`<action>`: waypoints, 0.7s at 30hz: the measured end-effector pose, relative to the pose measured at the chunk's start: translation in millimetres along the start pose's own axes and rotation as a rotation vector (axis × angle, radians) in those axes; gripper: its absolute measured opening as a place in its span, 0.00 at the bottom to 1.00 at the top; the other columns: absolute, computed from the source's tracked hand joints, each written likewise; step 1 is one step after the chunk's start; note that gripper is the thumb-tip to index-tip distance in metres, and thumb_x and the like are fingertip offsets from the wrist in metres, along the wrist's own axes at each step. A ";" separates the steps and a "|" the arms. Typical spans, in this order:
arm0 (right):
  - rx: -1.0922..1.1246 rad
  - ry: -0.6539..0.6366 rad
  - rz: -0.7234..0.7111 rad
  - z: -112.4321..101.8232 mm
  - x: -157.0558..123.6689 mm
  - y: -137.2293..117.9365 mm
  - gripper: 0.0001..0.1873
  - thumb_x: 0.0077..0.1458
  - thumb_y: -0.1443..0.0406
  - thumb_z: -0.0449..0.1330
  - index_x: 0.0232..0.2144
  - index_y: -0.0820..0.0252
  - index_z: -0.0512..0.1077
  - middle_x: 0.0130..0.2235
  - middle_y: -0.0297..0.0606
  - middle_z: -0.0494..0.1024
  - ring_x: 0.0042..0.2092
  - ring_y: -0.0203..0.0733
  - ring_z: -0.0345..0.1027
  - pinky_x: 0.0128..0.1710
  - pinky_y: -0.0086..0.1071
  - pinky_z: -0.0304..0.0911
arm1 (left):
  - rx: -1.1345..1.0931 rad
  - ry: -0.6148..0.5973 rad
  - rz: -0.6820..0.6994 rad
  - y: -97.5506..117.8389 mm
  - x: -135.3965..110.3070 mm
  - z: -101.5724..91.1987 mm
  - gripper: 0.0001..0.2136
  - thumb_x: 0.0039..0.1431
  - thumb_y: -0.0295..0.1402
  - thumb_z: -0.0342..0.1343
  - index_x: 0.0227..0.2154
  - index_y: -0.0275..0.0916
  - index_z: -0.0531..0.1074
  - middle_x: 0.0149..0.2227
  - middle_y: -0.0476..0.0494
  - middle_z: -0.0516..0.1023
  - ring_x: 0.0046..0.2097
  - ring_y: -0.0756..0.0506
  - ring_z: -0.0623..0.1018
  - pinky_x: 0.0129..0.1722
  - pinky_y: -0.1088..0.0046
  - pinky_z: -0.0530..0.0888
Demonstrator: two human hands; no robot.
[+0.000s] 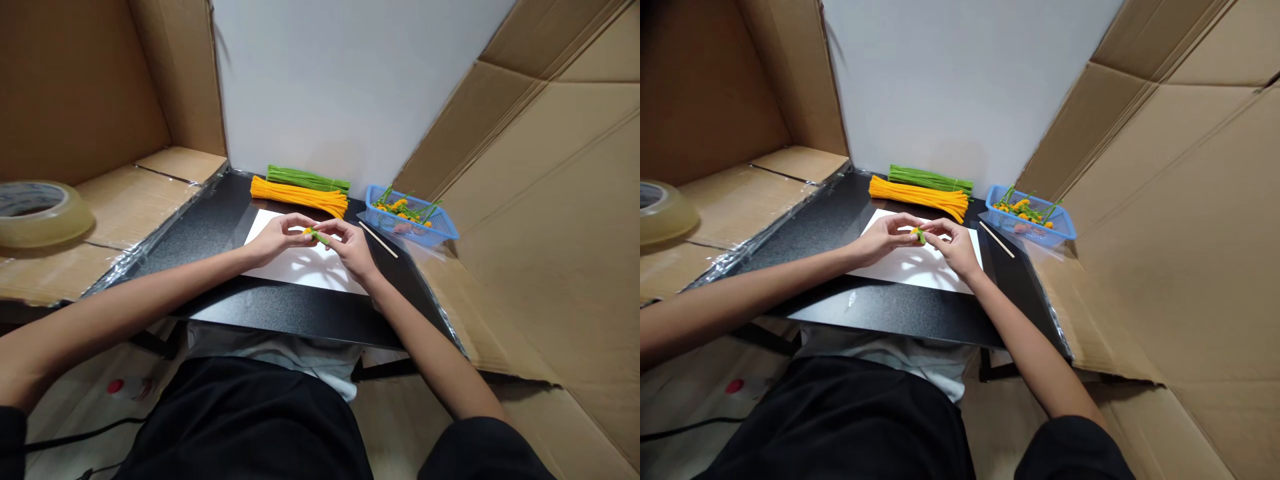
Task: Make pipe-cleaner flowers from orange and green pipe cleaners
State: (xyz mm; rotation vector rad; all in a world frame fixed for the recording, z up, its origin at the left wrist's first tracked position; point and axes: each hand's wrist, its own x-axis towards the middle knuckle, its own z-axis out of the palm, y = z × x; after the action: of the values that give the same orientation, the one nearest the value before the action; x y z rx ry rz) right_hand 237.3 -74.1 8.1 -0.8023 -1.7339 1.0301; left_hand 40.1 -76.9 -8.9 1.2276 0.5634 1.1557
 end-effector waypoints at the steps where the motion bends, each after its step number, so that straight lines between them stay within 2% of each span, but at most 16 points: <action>1: 0.025 -0.001 0.011 1.1 -0.3 0.2 0.13 0.50 0.55 0.71 0.35 0.57 0.79 0.36 0.37 0.81 0.37 0.40 0.72 0.32 0.31 0.66 | 0.024 -0.011 0.003 -0.4 -0.4 -0.3 0.17 0.45 0.33 0.74 0.39 0.37 0.79 0.42 0.44 0.83 0.43 0.45 0.83 0.53 0.59 0.76; 5: 0.081 0.008 0.042 3.5 -1.1 1.5 0.15 0.48 0.55 0.73 0.33 0.57 0.77 0.35 0.36 0.80 0.37 0.40 0.73 0.35 0.34 0.71 | 0.086 -0.002 0.030 0.3 -1.1 0.1 0.18 0.43 0.32 0.75 0.36 0.36 0.77 0.38 0.45 0.83 0.42 0.43 0.83 0.51 0.59 0.77; 8: 0.042 0.015 0.020 3.6 -2.3 0.6 0.14 0.50 0.55 0.71 0.33 0.58 0.76 0.35 0.36 0.79 0.37 0.40 0.73 0.36 0.35 0.71 | 0.102 0.038 0.049 3.1 -0.7 2.0 0.18 0.39 0.31 0.76 0.32 0.35 0.76 0.37 0.46 0.82 0.42 0.43 0.82 0.49 0.59 0.77; 13: -0.272 0.068 -0.188 4.8 -6.0 -8.4 0.09 0.56 0.58 0.66 0.32 0.57 0.75 0.37 0.36 0.76 0.39 0.40 0.72 0.33 0.31 0.67 | 0.122 0.085 0.060 6.3 -1.3 4.5 0.17 0.36 0.31 0.77 0.29 0.35 0.75 0.37 0.45 0.80 0.44 0.43 0.80 0.50 0.60 0.77; 16: -0.385 0.057 -0.227 5.1 -6.4 -11.8 0.08 0.59 0.60 0.63 0.32 0.57 0.73 0.36 0.37 0.74 0.38 0.39 0.70 0.31 0.31 0.66 | 0.119 0.080 0.054 5.2 -2.3 4.1 0.17 0.39 0.33 0.76 0.31 0.36 0.77 0.39 0.45 0.81 0.44 0.44 0.81 0.51 0.61 0.76; 21: -0.390 0.051 -0.175 7.5 -6.6 -11.1 0.07 0.59 0.60 0.61 0.33 0.57 0.71 0.38 0.38 0.75 0.40 0.41 0.71 0.34 0.32 0.69 | 0.091 0.044 0.043 1.5 -2.0 0.7 0.16 0.45 0.38 0.75 0.34 0.35 0.79 0.41 0.42 0.82 0.44 0.44 0.82 0.53 0.61 0.76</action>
State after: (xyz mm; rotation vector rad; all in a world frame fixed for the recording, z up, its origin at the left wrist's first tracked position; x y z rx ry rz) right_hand 231.9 -86.7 13.9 -0.8886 -1.9511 0.5558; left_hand 39.4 -79.2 -7.8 1.3000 0.6319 1.2064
